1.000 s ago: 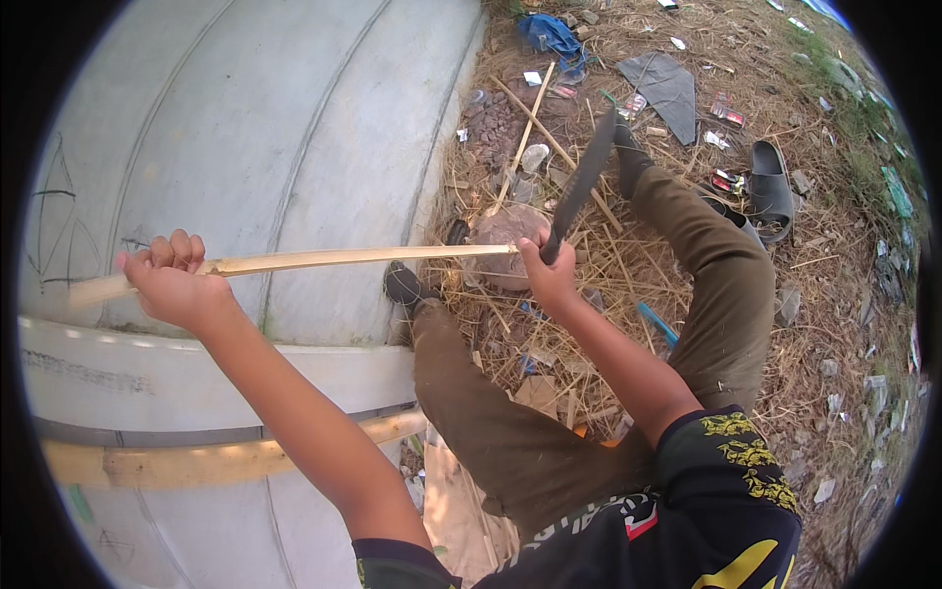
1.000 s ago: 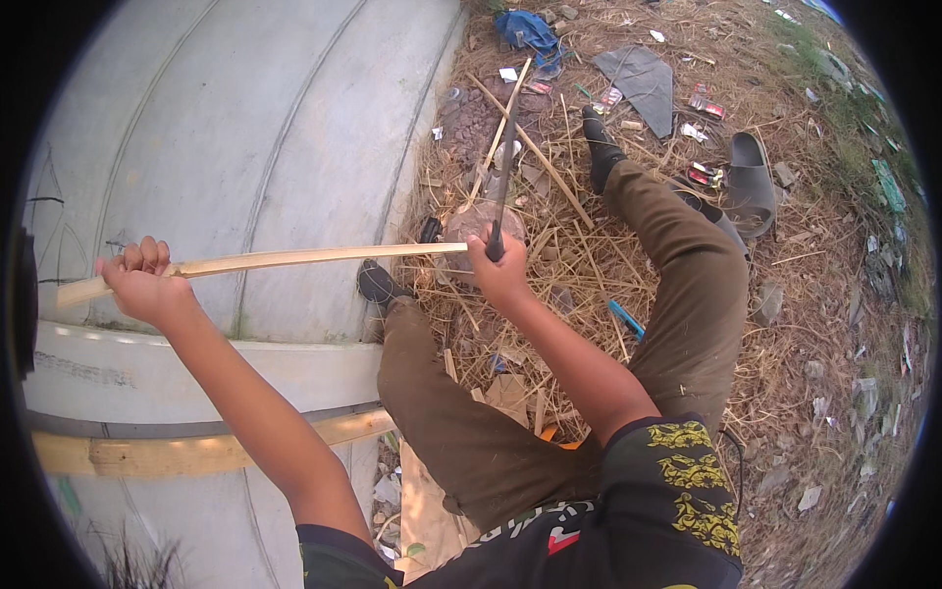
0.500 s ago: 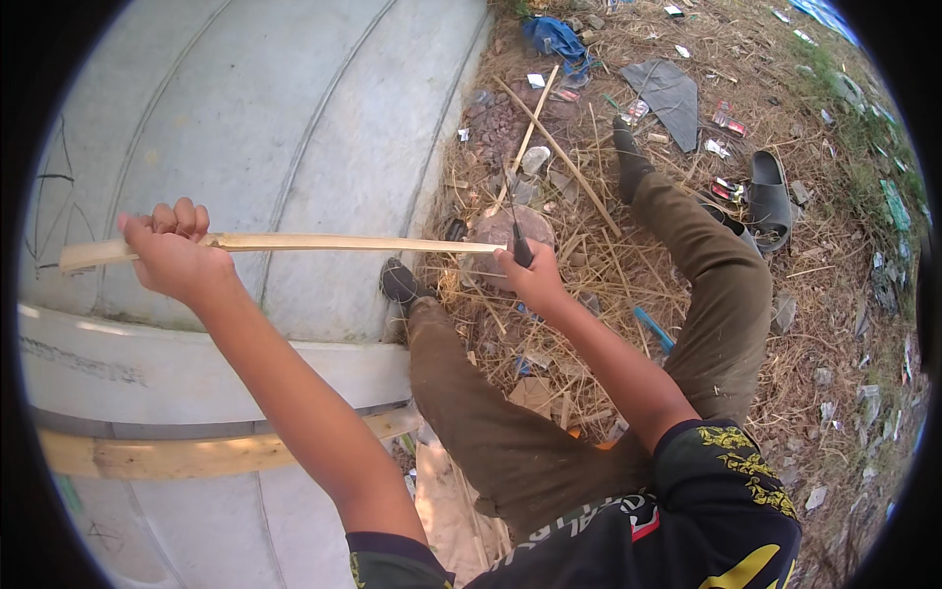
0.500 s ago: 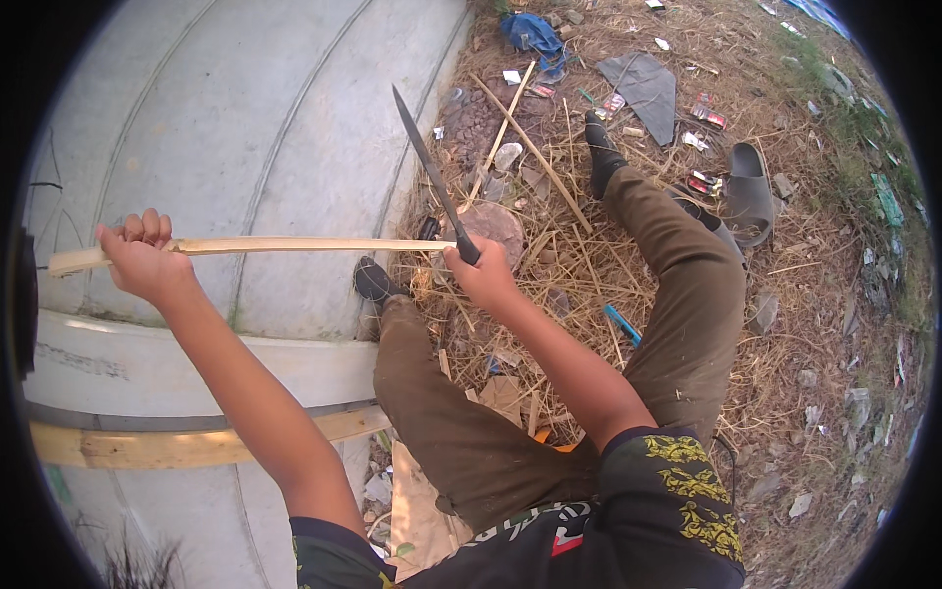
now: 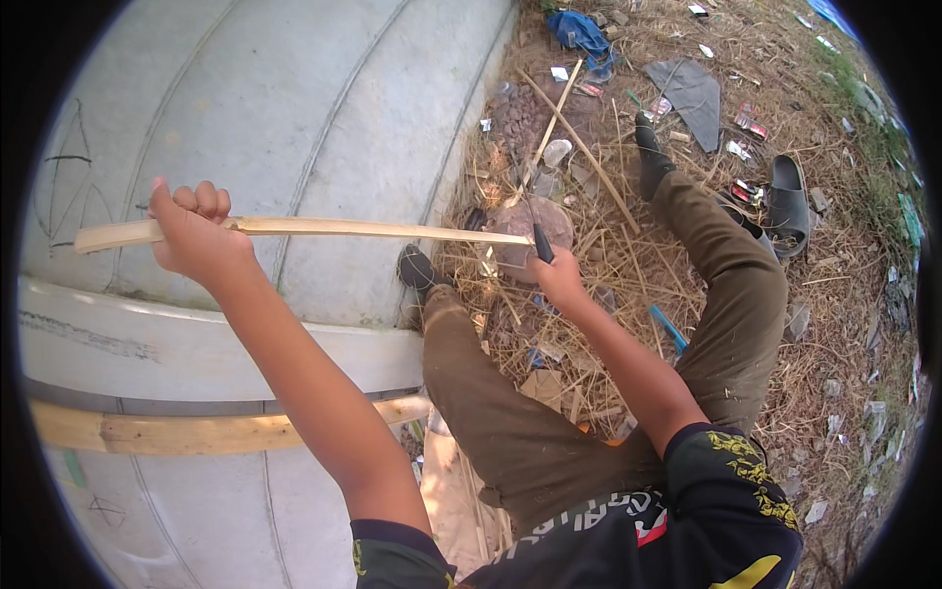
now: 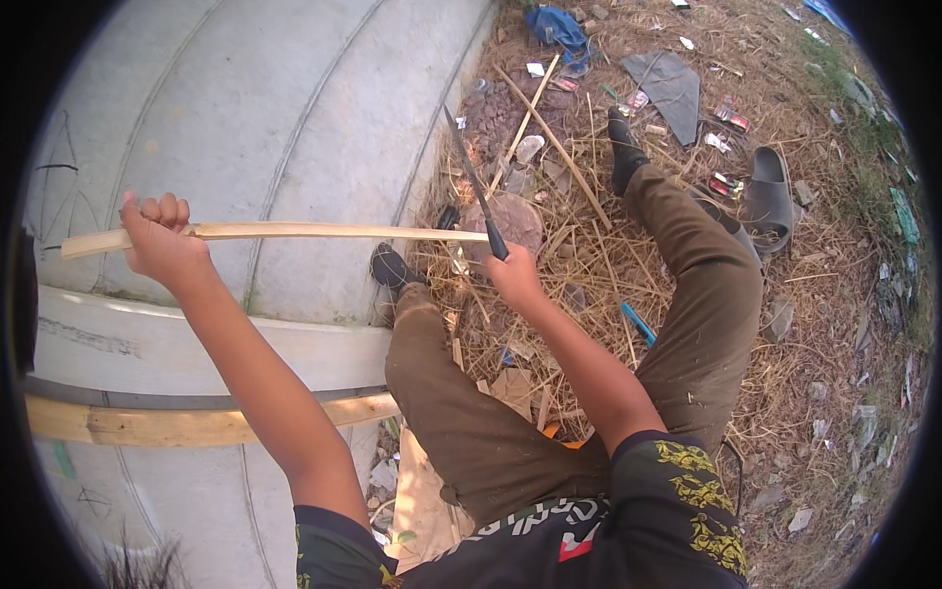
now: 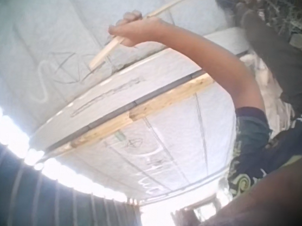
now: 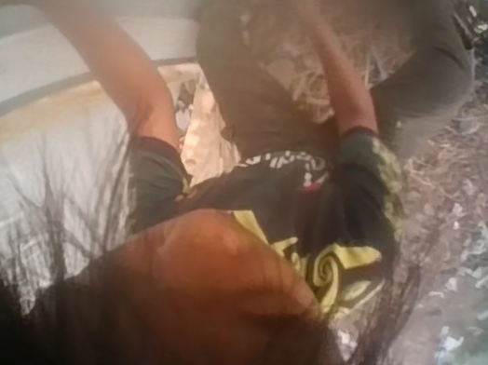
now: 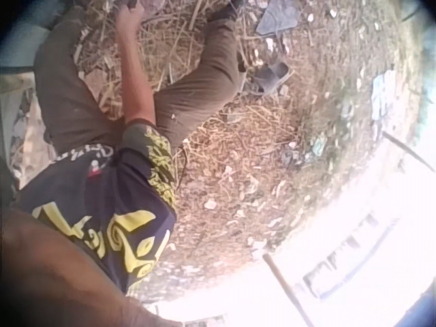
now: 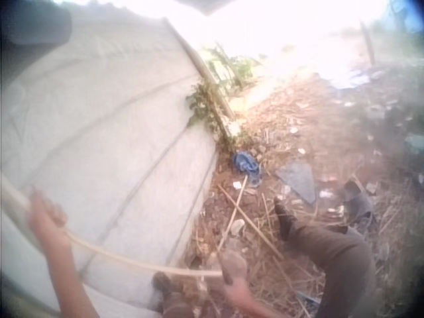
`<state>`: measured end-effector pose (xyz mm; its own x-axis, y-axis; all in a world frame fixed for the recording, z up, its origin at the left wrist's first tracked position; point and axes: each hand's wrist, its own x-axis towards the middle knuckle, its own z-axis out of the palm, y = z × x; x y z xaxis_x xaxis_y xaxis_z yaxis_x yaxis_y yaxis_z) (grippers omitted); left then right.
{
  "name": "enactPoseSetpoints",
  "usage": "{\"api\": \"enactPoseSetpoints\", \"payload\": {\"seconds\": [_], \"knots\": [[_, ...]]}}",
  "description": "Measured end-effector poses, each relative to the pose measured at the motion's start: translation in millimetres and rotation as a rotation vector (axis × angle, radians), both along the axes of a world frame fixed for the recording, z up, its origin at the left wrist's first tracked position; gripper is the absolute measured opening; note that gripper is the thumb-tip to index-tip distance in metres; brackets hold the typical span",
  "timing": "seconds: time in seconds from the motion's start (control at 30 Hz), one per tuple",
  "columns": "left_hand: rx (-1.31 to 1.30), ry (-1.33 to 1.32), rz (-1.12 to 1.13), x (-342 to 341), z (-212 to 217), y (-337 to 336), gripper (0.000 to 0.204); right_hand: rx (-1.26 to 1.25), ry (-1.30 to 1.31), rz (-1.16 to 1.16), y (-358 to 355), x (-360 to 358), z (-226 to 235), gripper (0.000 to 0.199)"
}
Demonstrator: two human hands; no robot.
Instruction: The person sits on the ground and uses a knife to sharpen a thin wooden stick, repeatedly scraping the blade along the wood to create a pointed tip. The person holds the stick in the left hand and the knife in the right hand, working over a small wooden block on the ground.
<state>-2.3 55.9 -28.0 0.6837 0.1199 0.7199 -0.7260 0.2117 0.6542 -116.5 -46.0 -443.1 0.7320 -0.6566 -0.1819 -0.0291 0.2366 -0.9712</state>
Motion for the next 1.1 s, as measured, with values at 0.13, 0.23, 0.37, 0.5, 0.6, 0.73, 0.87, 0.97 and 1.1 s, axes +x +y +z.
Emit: {"api": "enactPoseSetpoints", "payload": {"seconds": [0.13, 0.23, 0.37, 0.5, 0.6, 0.73, 0.87, 0.97, 1.1], "knots": [[0.000, -0.010, -0.014, -2.2, 3.4, -9.7, 0.031, 0.088, -0.357, -0.217, -4.5, 0.7, 28.1, 0.025], [0.000, -0.018, -0.030, -3.8, 5.5, -17.8, 0.030, 0.084, 0.047, -0.110, 24.0, -15.3, -36.3, 0.026], [0.030, -0.019, -0.046, -14.8, 8.0, -30.2, 0.031, 0.709, 0.623, 0.406, 17.4, -34.1, -94.5, 0.027], [-0.001, 0.001, -0.020, -11.2, 2.5, -22.0, 0.031, 0.643, 0.384, 0.388, -20.1, -11.3, -1.6, 0.025], [-0.007, -0.001, -0.010, -8.3, 1.1, -13.9, 0.033, 0.256, 0.090, 0.400, -43.7, -14.6, 67.1, 0.024], [-0.014, -0.002, -0.025, -3.0, 1.3, -8.7, 0.036, -0.100, -0.258, -0.039, -50.0, -23.8, 117.6, 0.025], [-0.017, -0.010, -0.019, 0.9, -1.4, 3.2, 0.038, 0.042, -0.506, -0.301, -42.6, -39.6, 148.5, 0.024], [-0.047, -0.003, -0.025, -0.2, -2.1, 4.8, 0.040, 0.021, -0.657, -0.410, -40.5, -26.4, 113.6, 0.025], [-0.008, 0.002, -0.043, -8.0, 0.2, -7.3, 0.042, -0.060, 0.221, -0.232, 17.3, -10.5, -31.3, 0.024]]}}
